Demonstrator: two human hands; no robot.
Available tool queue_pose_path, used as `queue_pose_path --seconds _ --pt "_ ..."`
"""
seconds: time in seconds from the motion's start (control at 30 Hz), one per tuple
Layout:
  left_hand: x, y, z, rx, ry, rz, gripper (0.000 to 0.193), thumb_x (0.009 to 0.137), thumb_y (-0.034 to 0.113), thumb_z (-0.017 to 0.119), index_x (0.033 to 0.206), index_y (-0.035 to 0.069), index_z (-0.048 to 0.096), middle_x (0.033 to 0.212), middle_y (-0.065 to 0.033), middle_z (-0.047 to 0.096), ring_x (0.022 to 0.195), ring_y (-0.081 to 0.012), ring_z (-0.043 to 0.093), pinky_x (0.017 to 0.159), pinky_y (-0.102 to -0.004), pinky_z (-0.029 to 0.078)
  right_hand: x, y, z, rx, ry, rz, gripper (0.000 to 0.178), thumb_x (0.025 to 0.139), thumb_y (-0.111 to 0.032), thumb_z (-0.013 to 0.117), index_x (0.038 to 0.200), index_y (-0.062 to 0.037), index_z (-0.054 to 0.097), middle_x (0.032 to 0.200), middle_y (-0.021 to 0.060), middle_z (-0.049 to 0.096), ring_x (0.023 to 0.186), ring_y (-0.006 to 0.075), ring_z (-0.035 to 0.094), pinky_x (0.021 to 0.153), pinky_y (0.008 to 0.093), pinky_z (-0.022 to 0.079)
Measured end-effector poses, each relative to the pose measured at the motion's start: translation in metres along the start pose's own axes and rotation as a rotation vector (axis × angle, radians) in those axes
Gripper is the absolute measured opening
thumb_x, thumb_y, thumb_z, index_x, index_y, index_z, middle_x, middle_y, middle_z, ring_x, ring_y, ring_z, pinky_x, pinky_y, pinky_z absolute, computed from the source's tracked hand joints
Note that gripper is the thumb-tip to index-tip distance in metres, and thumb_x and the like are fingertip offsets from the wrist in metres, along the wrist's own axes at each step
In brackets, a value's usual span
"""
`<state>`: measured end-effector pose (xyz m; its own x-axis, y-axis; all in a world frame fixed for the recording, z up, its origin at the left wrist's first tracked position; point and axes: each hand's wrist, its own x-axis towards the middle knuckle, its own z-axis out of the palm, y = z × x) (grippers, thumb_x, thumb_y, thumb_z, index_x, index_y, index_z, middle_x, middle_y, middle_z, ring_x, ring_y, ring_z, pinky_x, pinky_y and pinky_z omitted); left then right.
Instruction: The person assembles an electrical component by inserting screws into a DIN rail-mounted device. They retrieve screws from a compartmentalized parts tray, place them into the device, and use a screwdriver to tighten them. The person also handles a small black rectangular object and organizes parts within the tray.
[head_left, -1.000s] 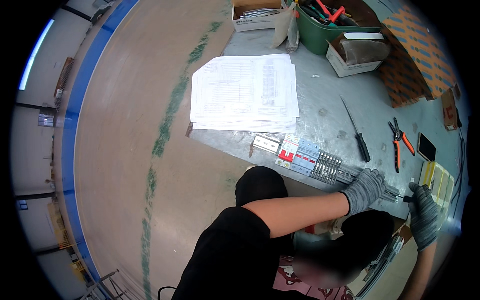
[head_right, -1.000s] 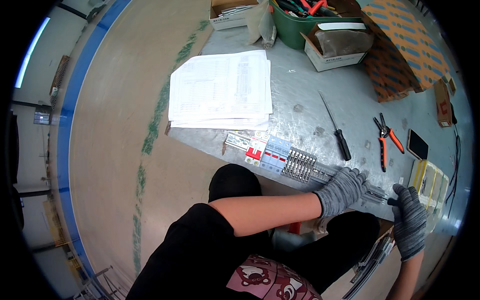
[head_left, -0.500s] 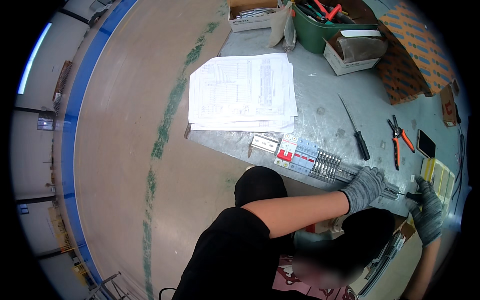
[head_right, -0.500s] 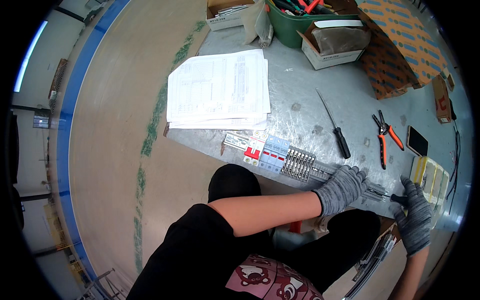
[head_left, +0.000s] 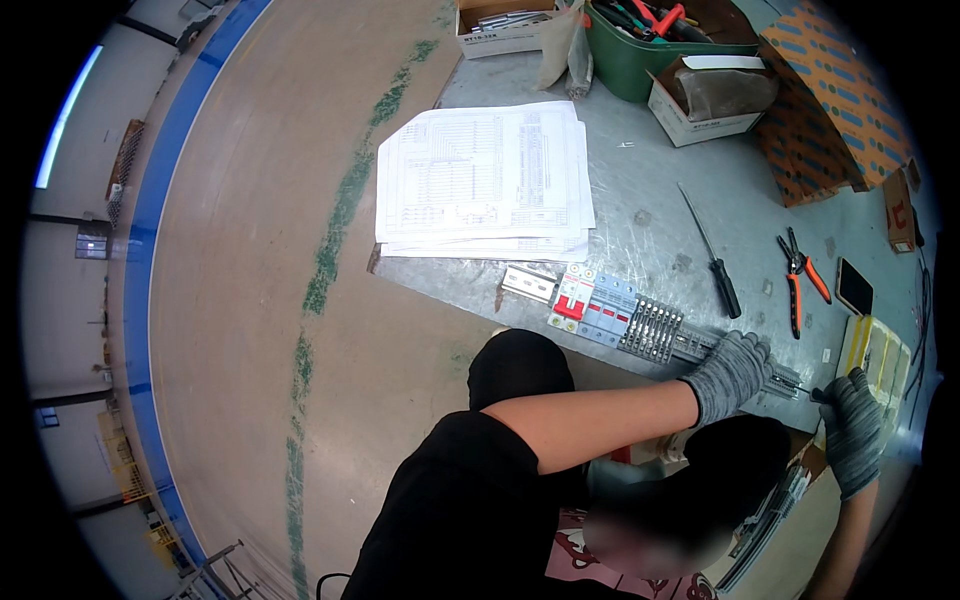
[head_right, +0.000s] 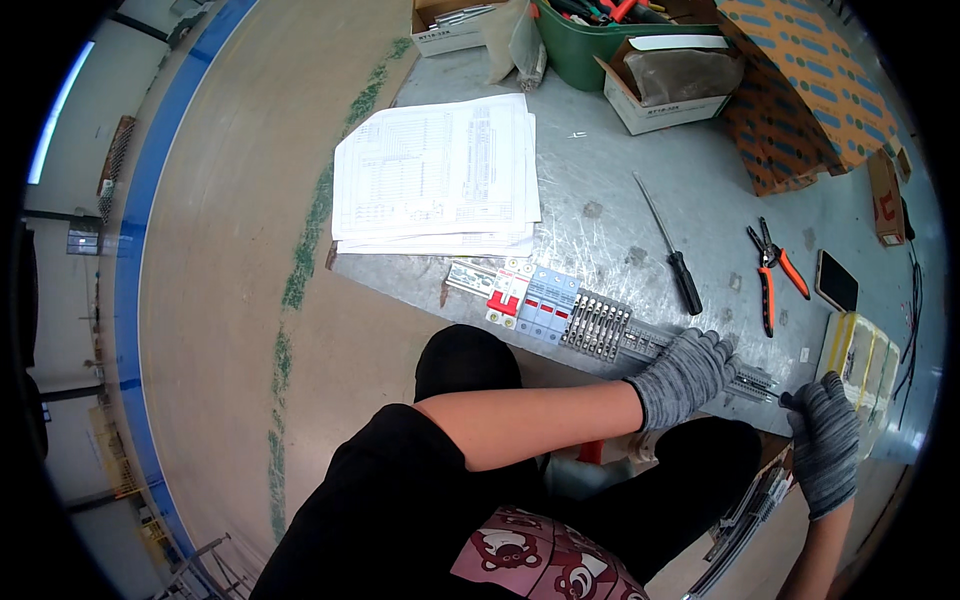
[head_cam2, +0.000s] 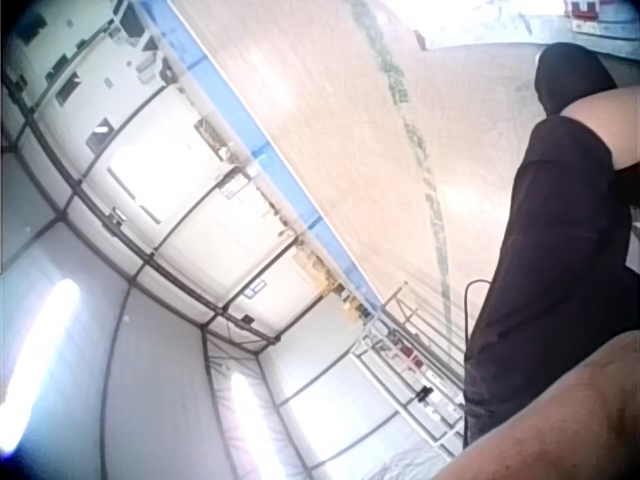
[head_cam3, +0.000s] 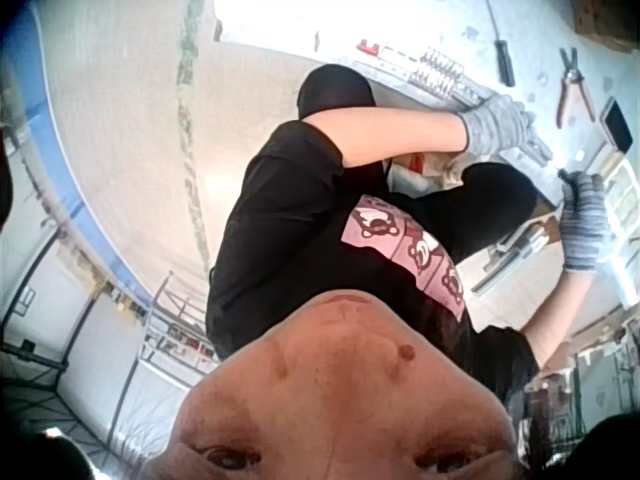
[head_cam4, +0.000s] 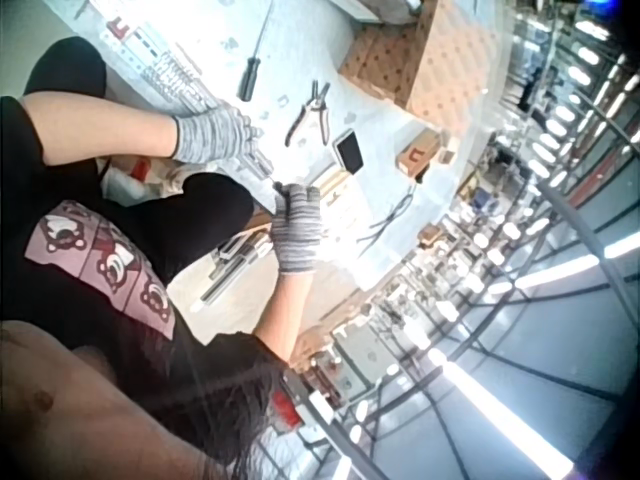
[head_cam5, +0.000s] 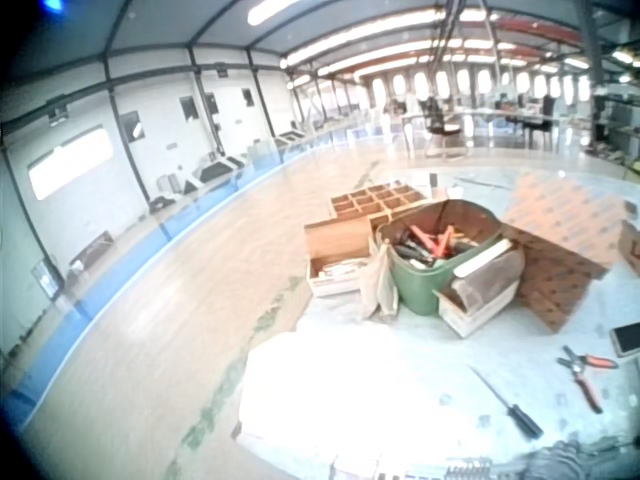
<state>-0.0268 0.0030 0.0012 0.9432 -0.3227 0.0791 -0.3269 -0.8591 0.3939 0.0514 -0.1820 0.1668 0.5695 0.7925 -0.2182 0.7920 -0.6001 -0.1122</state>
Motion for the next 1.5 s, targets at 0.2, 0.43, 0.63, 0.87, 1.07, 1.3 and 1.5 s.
queue_pose_path --seconds 0.2,0.43,0.63,0.87,1.07,1.3,1.5 --pt "0.005 0.001 0.001 -0.053 -0.059 -0.020 0.042 0.085 0.019 0.058 0.125 0.004 0.055 0.131 -0.0192 0.054 0.106 -0.0279 0.057 0.089 -0.0402 0.044 -0.005 -0.009 0.013 0.309 0.170 0.224 0.026 0.077 0.004 0.067 0.101 0.0007 0.060 0.097 0.0158 0.063 0.089 0.0351 0.063 0.079 0.0403 0.053" --pt "0.003 0.001 0.000 -0.028 -0.040 0.006 0.046 0.082 0.021 0.062 0.124 0.004 0.055 0.131 -0.0193 0.054 0.106 -0.0278 0.057 0.088 -0.0401 0.044 -0.011 0.021 0.003 0.029 -0.129 0.188 0.045 0.075 0.003 0.070 0.119 0.0006 0.059 0.114 0.0200 0.061 0.107 0.0358 0.062 0.095 0.0406 0.050" --pt "0.000 -0.002 0.002 -0.011 -0.028 -0.008 0.047 0.081 0.020 0.063 0.124 0.004 0.055 0.131 -0.0197 0.054 0.105 -0.0278 0.057 0.088 -0.0398 0.044 -0.021 0.022 0.019 0.134 0.018 0.260 0.041 0.077 0.005 0.066 0.118 0.0005 0.060 0.128 0.0206 0.057 0.121 0.0371 0.054 0.103 0.0409 0.045" --pt "0.000 0.003 -0.028 0.007 -0.189 0.013 0.056 0.081 0.023 0.064 0.131 0.002 0.051 0.131 -0.0198 0.054 0.111 -0.0289 0.056 0.090 -0.0414 0.044 -0.012 0.005 0.011 0.031 0.140 0.181 0.021 0.077 -0.002 0.070 0.096 -0.0013 0.062 0.090 0.0172 0.060 0.082 0.0355 0.061 0.074 0.0430 0.049" --pt "-0.009 -0.011 -0.029 -0.077 0.018 0.097 0.041 0.090 0.022 0.049 0.127 0.007 0.055 0.130 -0.0123 0.057 0.107 -0.0284 0.058 0.085 -0.0411 0.049 0.015 -0.014 -0.001 0.147 0.040 0.115 0.015 0.082 -0.010 0.068 0.093 -0.0059 0.059 0.089 0.0120 0.056 0.081 0.0340 0.059 0.073 0.0425 0.048" --pt "0.004 -0.003 0.000 0.036 -0.019 0.029 0.048 0.086 0.023 0.058 0.132 0.008 0.051 0.126 -0.0104 0.055 0.109 -0.0244 0.056 0.092 -0.0372 0.045 0.003 -0.005 0.007 -0.029 0.046 0.254 0.016 0.087 -0.022 0.065 0.085 -0.0066 0.061 0.080 0.0133 0.058 0.075 0.0313 0.062 0.070 0.0407 0.051" --pt "0.004 -0.004 0.000 0.044 -0.063 0.022 0.050 0.088 0.026 0.059 0.134 0.010 0.050 0.126 -0.0095 0.055 0.110 -0.0245 0.055 0.094 -0.0370 0.044 -0.006 0.001 0.010 -0.018 -0.029 0.356 0.029 0.090 -0.033 0.064 0.085 -0.0047 0.060 0.077 0.0133 0.060 0.077 0.0298 0.062 0.072 0.0388 0.051"
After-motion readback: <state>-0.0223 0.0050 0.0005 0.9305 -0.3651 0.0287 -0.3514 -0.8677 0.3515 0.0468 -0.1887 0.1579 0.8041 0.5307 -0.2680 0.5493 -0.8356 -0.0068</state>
